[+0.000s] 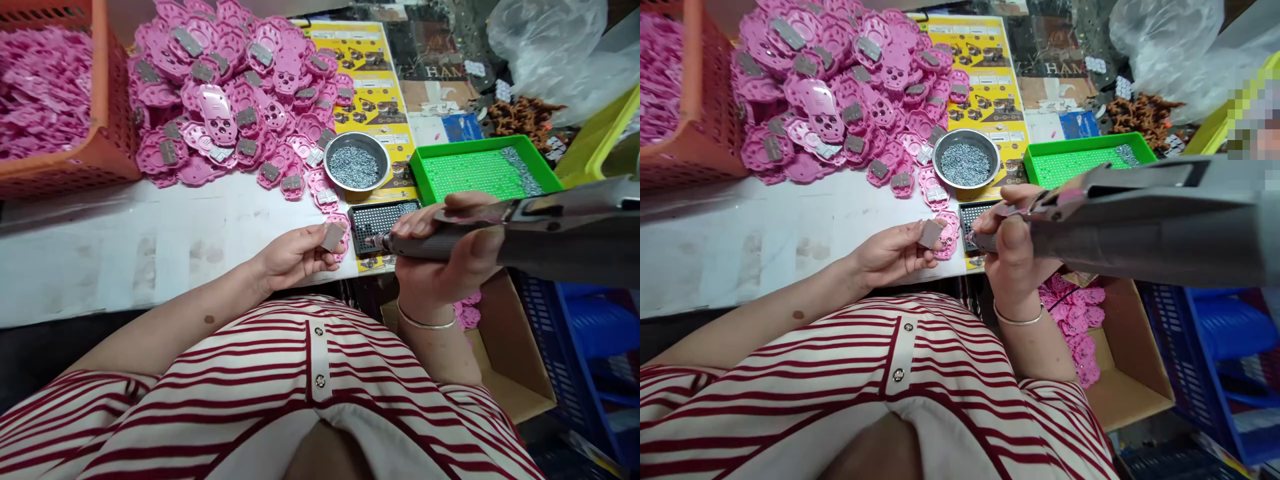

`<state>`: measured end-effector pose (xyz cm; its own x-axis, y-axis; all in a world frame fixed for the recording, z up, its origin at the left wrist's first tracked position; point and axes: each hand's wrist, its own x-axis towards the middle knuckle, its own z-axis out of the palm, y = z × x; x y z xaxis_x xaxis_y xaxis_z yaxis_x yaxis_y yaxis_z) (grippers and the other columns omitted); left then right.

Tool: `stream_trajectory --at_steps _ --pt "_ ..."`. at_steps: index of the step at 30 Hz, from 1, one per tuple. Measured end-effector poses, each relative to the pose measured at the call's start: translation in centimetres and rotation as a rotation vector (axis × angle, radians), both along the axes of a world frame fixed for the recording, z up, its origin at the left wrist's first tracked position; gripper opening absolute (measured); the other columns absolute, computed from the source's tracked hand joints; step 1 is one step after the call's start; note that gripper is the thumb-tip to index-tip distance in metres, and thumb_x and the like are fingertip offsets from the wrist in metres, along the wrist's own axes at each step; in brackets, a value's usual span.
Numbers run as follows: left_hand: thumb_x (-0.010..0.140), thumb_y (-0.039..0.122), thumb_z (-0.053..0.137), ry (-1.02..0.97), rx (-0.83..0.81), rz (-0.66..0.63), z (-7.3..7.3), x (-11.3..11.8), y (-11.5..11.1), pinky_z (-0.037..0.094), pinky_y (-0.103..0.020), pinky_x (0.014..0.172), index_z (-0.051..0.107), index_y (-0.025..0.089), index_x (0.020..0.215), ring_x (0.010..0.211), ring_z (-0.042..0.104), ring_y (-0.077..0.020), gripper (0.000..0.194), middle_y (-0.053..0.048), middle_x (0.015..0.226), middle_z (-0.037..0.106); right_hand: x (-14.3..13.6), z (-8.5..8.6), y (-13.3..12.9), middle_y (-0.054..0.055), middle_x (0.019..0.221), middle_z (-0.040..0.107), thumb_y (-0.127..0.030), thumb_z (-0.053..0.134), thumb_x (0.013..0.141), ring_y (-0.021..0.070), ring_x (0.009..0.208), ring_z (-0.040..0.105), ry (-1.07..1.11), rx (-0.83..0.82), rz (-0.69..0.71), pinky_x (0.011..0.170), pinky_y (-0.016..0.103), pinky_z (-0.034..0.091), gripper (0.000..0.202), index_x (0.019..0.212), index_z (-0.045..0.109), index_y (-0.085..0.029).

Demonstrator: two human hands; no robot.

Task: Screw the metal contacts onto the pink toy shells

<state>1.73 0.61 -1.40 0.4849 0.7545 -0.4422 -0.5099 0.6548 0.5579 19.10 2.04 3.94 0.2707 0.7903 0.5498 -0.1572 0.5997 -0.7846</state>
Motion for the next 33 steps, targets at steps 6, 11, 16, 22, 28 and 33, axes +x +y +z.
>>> stream_trajectory --at_steps 6,11,16,22,28,33 --pt "0.09 0.035 0.069 -0.013 0.094 -0.026 0.4 0.8 -0.1 0.059 -0.025 0.075 0.065 0.018 0.112 0.069 0.065 -0.0108 0.029 -0.004 0.086 0.069 0.4 -0.4 -0.2 -0.003 0.083 0.06 -0.043 0.078 0.079 0.0106 0.059 0.055 -0.157 -0.104 -0.121 0.059 0.029 0.051 0.023 0.095 0.067 -0.029" --pt "0.088 0.034 0.072 -0.03 0.174 0.058 2.9 2.3 1.1 0.059 -0.023 0.07 0.061 0.015 0.094 0.066 0.066 -0.01 0.023 -0.004 0.083 0.071 1.4 0.4 0.0 -0.004 0.081 0.067 -0.026 0.08 0.076 0.0136 0.077 0.065 -0.248 -0.233 -0.074 0.081 0.034 0.057 0.014 0.085 0.069 -0.026" --pt "0.087 0.034 0.074 -0.116 0.233 0.068 4.9 3.9 1.8 0.06 -0.025 0.072 0.061 0.014 0.1 0.063 0.065 -0.0096 0.027 -0.004 0.082 0.071 2.0 0.9 0.0 0.001 0.096 0.072 -0.027 0.077 0.077 0.0193 0.101 0.068 -0.287 -0.287 -0.024 0.1 0.042 0.053 0.016 0.092 0.072 -0.023" --pt "0.084 0.033 0.077 -0.153 0.2 0.056 5.0 4.6 1.4 0.06 -0.023 0.069 0.061 0.014 0.097 0.062 0.065 -0.0096 0.028 -0.005 0.083 0.071 1.9 0.5 0.1 -0.001 0.088 0.072 -0.026 0.078 0.075 0.0149 0.081 0.069 -0.25 -0.316 -0.036 0.088 0.036 0.057 0.022 0.095 0.071 -0.022" --pt "0.092 0.029 0.066 -0.193 0.176 0.069 5.2 4.5 1.2 0.06 -0.024 0.07 0.063 0.015 0.1 0.062 0.066 -0.0098 0.016 -0.004 0.081 0.071 1.9 0.2 0.5 -0.002 0.088 0.073 -0.026 0.079 0.075 0.0134 0.081 0.069 -0.188 -0.306 0.054 0.085 0.032 0.058 0.029 0.102 0.07 -0.025" --pt "0.092 0.026 0.066 -0.18 0.162 0.075 5.2 4.5 1.2 0.06 -0.024 0.069 0.063 0.015 0.101 0.062 0.065 -0.0093 0.014 -0.004 0.083 0.071 2.0 0.1 0.6 -0.001 0.089 0.073 -0.028 0.079 0.075 0.0149 0.083 0.069 -0.22 -0.314 0.025 0.086 0.035 0.058 0.028 0.101 0.07 -0.023"
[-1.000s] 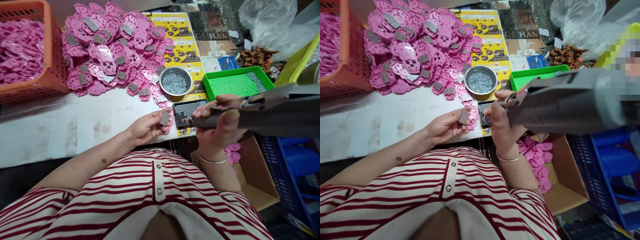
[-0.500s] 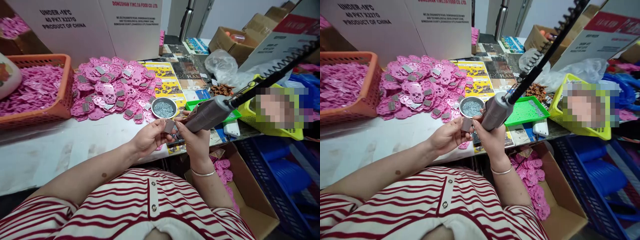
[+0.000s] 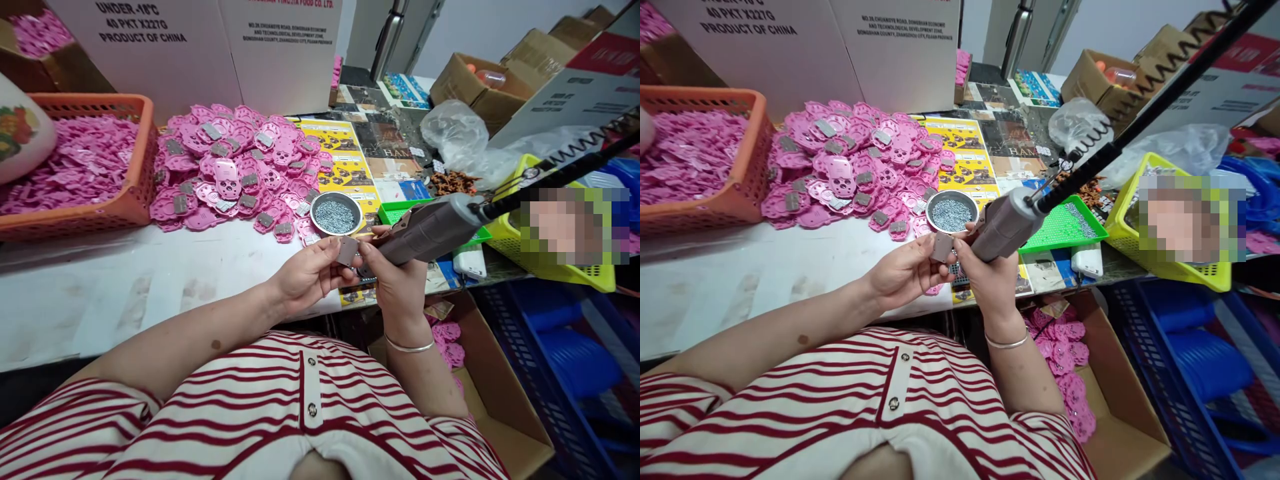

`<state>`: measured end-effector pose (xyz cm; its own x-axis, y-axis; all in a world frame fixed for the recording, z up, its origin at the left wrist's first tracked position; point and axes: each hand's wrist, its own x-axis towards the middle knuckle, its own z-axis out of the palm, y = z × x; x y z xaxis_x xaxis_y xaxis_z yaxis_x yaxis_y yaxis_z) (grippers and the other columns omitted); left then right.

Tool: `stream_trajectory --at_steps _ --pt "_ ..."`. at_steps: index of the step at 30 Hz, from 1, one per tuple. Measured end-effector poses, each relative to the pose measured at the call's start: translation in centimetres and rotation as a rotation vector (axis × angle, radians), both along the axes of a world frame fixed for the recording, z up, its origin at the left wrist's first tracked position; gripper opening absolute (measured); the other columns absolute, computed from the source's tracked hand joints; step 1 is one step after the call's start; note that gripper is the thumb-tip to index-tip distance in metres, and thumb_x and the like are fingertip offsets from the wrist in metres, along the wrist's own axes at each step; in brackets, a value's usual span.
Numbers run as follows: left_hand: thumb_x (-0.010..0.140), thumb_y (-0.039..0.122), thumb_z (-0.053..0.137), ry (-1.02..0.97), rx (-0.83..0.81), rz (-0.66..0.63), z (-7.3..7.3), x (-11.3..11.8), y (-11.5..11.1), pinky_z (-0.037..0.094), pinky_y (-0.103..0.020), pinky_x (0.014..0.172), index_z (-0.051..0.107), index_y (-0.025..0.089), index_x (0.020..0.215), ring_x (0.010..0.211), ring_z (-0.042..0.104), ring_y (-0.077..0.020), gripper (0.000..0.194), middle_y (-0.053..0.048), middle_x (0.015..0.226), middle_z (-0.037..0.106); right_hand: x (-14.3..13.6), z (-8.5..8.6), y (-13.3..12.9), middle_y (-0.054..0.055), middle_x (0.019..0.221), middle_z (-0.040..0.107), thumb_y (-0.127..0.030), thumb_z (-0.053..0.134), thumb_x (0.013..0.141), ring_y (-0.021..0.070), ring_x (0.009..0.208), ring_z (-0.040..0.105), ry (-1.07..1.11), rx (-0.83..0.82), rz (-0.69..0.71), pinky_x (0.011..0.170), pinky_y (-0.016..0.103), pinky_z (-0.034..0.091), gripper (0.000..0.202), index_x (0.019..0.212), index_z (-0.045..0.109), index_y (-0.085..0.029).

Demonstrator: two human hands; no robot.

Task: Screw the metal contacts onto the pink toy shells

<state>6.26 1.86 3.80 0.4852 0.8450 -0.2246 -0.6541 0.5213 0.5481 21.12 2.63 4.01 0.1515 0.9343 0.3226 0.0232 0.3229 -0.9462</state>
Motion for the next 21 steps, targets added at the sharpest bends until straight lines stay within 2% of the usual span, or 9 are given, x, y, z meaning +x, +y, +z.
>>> stream_trajectory --at_steps 3,8,13,15,18,21 --pt "0.086 0.03 0.074 -0.012 0.02 0.0 -0.2 0.1 0.0 0.059 -0.023 0.068 0.062 0.015 0.095 0.063 0.066 -0.0097 0.021 -0.004 0.083 0.071 -0.2 0.0 0.0 -0.002 0.089 0.072 -0.026 0.079 0.074 0.014 0.081 0.069 0.001 0.005 -0.013 0.083 0.033 0.059 0.028 0.1 0.069 -0.023" --pt "0.076 0.032 0.084 0.016 0.098 0.084 -0.3 0.5 0.2 0.059 -0.023 0.069 0.056 0.016 0.082 0.061 0.064 -0.0078 0.033 0.0 0.082 0.071 -0.7 -0.1 -0.2 -0.002 0.088 0.072 -0.024 0.077 0.075 0.0129 0.08 0.069 -0.011 0.003 -0.11 0.079 0.03 0.059 0.022 0.096 0.07 -0.023" --pt "0.083 0.038 0.078 0.079 0.083 0.065 -0.8 0.7 0.5 0.058 -0.025 0.073 0.062 0.015 0.091 0.064 0.063 -0.008 0.029 -0.003 0.085 0.071 -0.3 -0.3 0.0 -0.001 0.09 0.071 -0.025 0.078 0.074 0.0158 0.087 0.069 0.027 -0.002 -0.102 0.09 0.037 0.058 0.024 0.096 0.069 -0.023" --pt "0.084 0.04 0.076 0.138 0.109 0.061 -1.3 0.6 0.7 0.058 -0.027 0.075 0.065 0.015 0.097 0.065 0.062 -0.0085 0.03 -0.004 0.086 0.071 0.1 -0.4 0.1 -0.002 0.09 0.07 -0.025 0.079 0.074 0.0152 0.086 0.068 0.04 0.042 -0.13 0.089 0.036 0.058 0.026 0.098 0.069 -0.024" --pt "0.088 0.037 0.07 0.448 0.343 0.091 -2.5 0.4 0.8 0.055 -0.03 0.081 0.069 0.016 0.107 0.078 0.065 -0.0127 0.029 -0.006 0.094 0.072 0.9 -0.2 0.0 -0.003 0.094 0.067 -0.027 0.081 0.074 0.0112 0.075 0.064 0.027 0.128 -0.215 0.073 0.028 0.057 0.027 0.098 0.069 -0.026" --pt "0.091 0.028 0.064 0.938 0.79 0.195 -3.7 -0.4 0.9 0.051 -0.035 0.089 0.071 0.015 0.111 0.096 0.065 -0.019 0.025 -0.01 0.103 0.072 1.4 0.4 -0.4 -0.003 0.089 0.064 -0.033 0.082 0.075 0.0087 0.064 0.059 0.055 0.132 -0.187 0.065 0.025 0.053 0.025 0.096 0.069 -0.027"
